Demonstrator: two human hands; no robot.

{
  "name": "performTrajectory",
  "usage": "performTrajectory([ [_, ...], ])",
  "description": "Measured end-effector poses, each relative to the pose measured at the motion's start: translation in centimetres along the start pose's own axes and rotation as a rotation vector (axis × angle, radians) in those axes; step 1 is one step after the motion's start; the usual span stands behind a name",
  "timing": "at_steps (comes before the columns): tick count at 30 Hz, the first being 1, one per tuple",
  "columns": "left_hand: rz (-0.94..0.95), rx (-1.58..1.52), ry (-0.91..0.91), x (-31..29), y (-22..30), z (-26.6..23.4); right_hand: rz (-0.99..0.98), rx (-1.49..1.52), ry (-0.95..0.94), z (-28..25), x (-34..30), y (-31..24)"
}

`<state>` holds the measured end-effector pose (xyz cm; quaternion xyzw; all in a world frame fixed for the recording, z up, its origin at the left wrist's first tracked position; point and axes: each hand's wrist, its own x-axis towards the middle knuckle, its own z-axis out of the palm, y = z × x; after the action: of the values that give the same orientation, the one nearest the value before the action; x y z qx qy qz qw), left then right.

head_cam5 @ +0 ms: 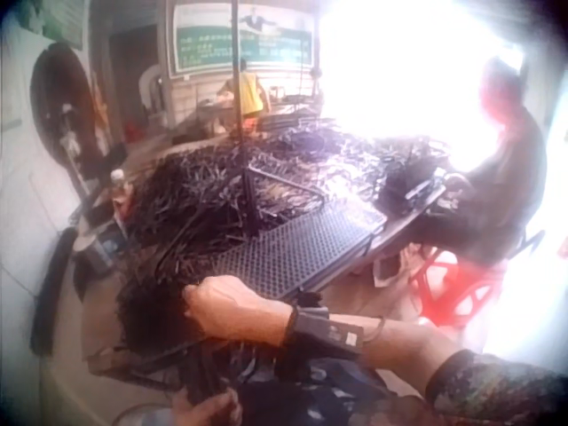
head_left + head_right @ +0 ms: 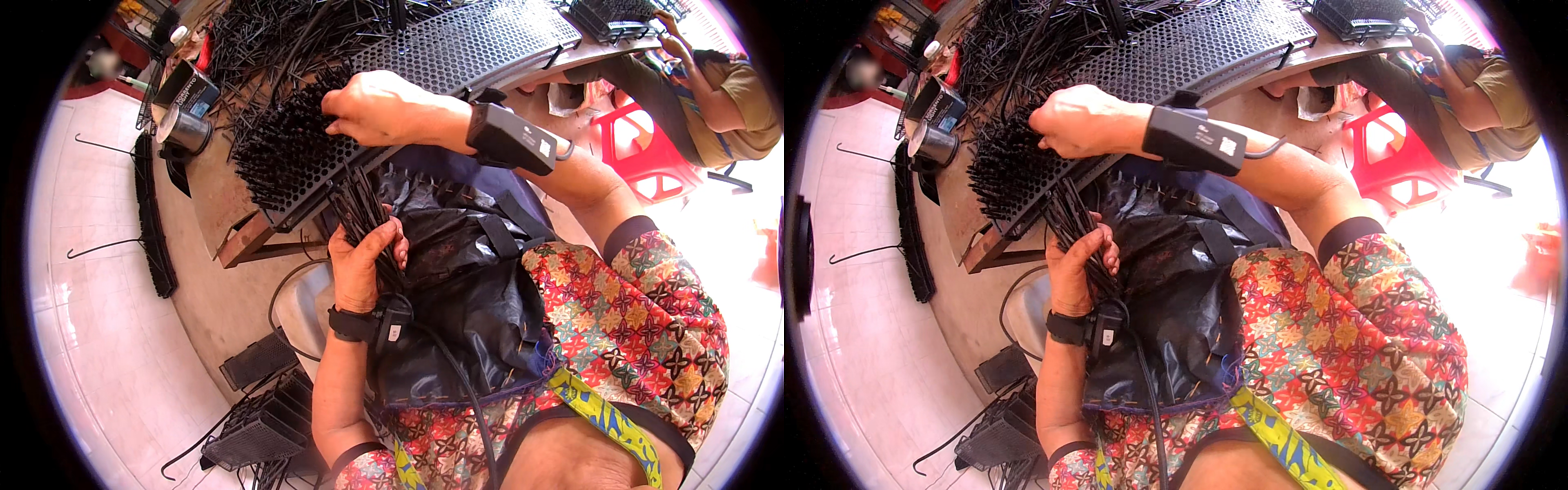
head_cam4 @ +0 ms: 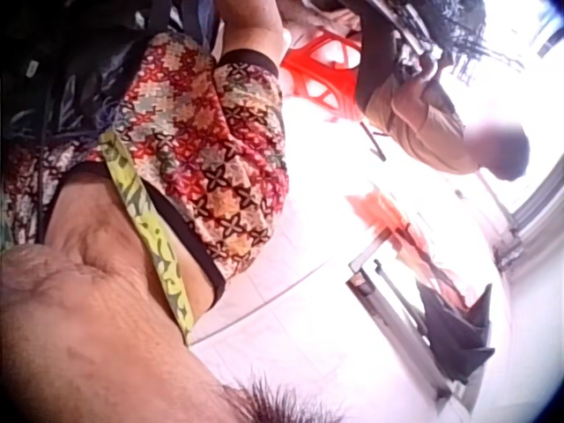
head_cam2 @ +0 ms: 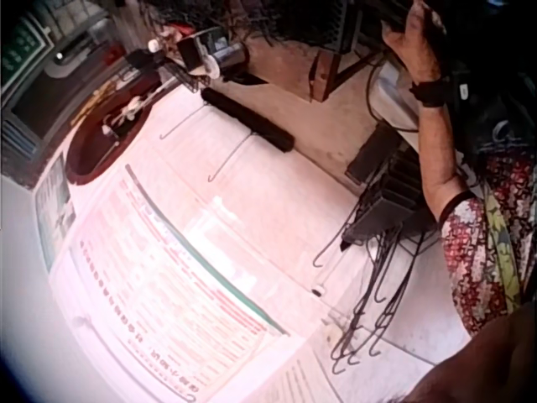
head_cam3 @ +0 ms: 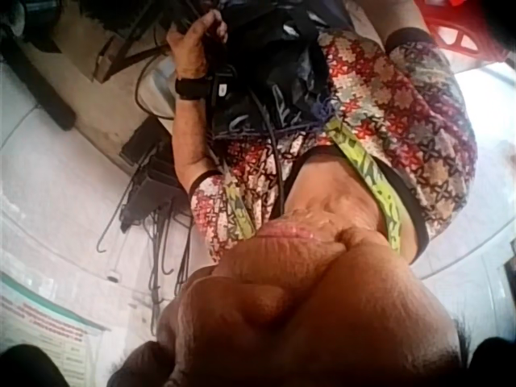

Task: The person gathers bundles of black bristles from a pile on the table, inserts them into the holes of a rectangular plate by hand, and then picks up a heat gun.

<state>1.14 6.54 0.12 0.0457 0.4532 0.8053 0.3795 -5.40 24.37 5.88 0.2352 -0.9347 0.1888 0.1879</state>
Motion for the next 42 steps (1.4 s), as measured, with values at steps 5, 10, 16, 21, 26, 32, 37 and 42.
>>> performTrajectory([
  [5,-0.006,-0.004,0.03,-0.3,0.1,-0.3,0.492,0.769,-0.148,-0.3,-3.3,-2.1],
  [10,0.019,0.016,0.025,0.0,0.3,0.3,0.723,1.175,-0.041,1.1,-6.0,-3.2],
  [16,0.073,0.024,0.153,0.2,0.1,-0.2,0.83,1.143,0.244,1.4,-5.8,-2.9],
  [21,0.047,0.0,0.162,0.3,-0.3,-0.8,0.534,0.842,0.566,1.0,-3.9,-1.4],
  [26,0.042,-0.006,0.152,0.2,-0.1,-0.4,0.227,0.377,0.631,1.6,-2.2,-1.6],
  [32,0.027,0.008,0.127,0.2,-0.3,-0.6,-0.049,0.104,0.402,2.6,-1.3,-1.2],
  [37,0.024,0.011,0.132,0.2,-0.5,-0.5,-0.052,-0.173,-0.078,1.5,-0.4,-2.1],
  [42,0.03,0.02,0.115,0.2,-0.3,-0.3,0.063,0.046,0.185,2.2,-1.3,-2.0],
])
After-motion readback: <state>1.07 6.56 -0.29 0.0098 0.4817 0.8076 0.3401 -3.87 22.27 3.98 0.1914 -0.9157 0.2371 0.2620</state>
